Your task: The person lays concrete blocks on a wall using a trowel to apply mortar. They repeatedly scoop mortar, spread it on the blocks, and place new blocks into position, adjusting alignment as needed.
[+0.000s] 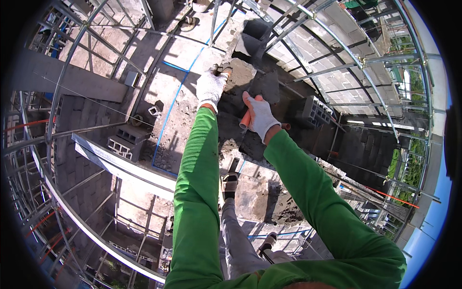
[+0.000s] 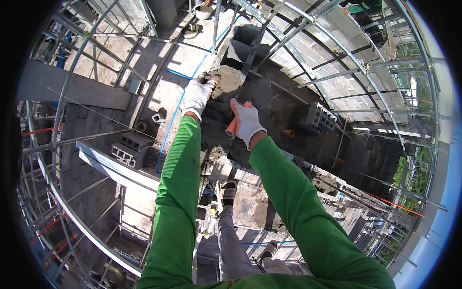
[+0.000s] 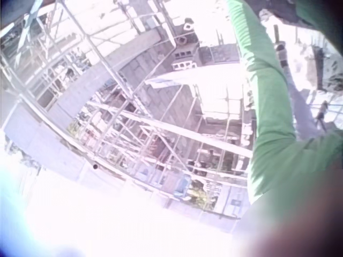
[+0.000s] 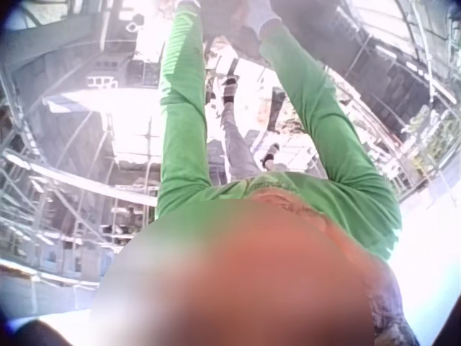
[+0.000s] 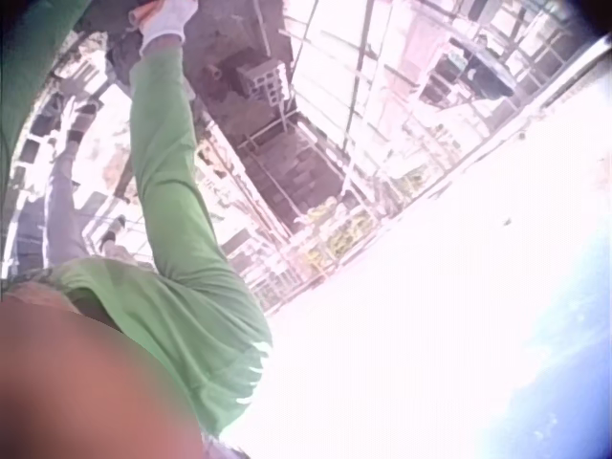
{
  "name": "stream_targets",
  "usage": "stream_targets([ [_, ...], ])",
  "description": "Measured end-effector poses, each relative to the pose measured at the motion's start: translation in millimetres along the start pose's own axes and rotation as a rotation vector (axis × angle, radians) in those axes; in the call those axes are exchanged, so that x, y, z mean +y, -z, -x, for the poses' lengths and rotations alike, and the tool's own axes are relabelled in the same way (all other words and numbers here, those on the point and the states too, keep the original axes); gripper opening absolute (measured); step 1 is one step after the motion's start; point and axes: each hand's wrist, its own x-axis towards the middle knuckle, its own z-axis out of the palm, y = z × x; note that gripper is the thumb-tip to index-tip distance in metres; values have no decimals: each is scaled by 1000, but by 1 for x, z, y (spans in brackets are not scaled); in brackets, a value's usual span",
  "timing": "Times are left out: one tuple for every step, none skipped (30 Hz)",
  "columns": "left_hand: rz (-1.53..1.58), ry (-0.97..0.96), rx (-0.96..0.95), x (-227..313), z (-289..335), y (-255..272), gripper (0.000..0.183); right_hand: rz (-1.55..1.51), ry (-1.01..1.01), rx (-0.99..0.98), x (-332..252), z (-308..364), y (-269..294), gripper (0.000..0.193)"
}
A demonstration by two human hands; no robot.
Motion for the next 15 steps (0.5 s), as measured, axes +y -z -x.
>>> stream_targets([
  [9, 66, -57, -1, -2, -2, 50, 3, 18, -7, 0, 1, 0, 36],
  [21, 51, -73, -2, -4, -3, 48, 9, 38, -16, -1, 1, 1, 36],
  [-2, 22, -43, -3, -5, -5, 48, 21, 40, -15, -1, 2, 1, 37],
  [-42, 44, -25, -2, -6, -7, 47, 20, 34, -8, -1, 2, 1, 37],
  [-68, 47, 13, -2, -6, -9, 47, 26, 9, 7, -1, 1, 1, 38],
  [-124, 73, 39, 0, -7, -11, 47, 27, -9, 2, -1, 0, 0, 38],
  [-109, 96, 33, 1, -7, -12, 47, 17, -28, -2, 0, -1, 1, 39],
  [-128, 72, 14, 1, -9, -12, 47, 4, -37, -23, 0, -4, 0, 39],
  [-140, 44, -11, 1, -11, -10, 47, 9, -64, 5, 1, -6, 1, 40],
  [-29, 97, -147, -2, -14, -5, 44, 11, -23, 24, 2, -10, 0, 41],
  [-13, 19, -202, -3, -19, 1, 40, 24, -27, 13, 2, -13, 1, 40],
  [155, -38, -202, -9, -19, 9, 39, 37, -33, 2, 3, -15, 2, 40],
  [285, -3, -242, -14, -19, 18, 38, 54, -45, 31, 3, -18, 3, 40],
  [317, 79, -336, -19, -23, 35, 39, 88, -43, 0, 2, -20, 4, 38],
  [327, 36, -323, -22, -23, 46, 36, 56, -42, -25, 1, -22, 5, 38],
])
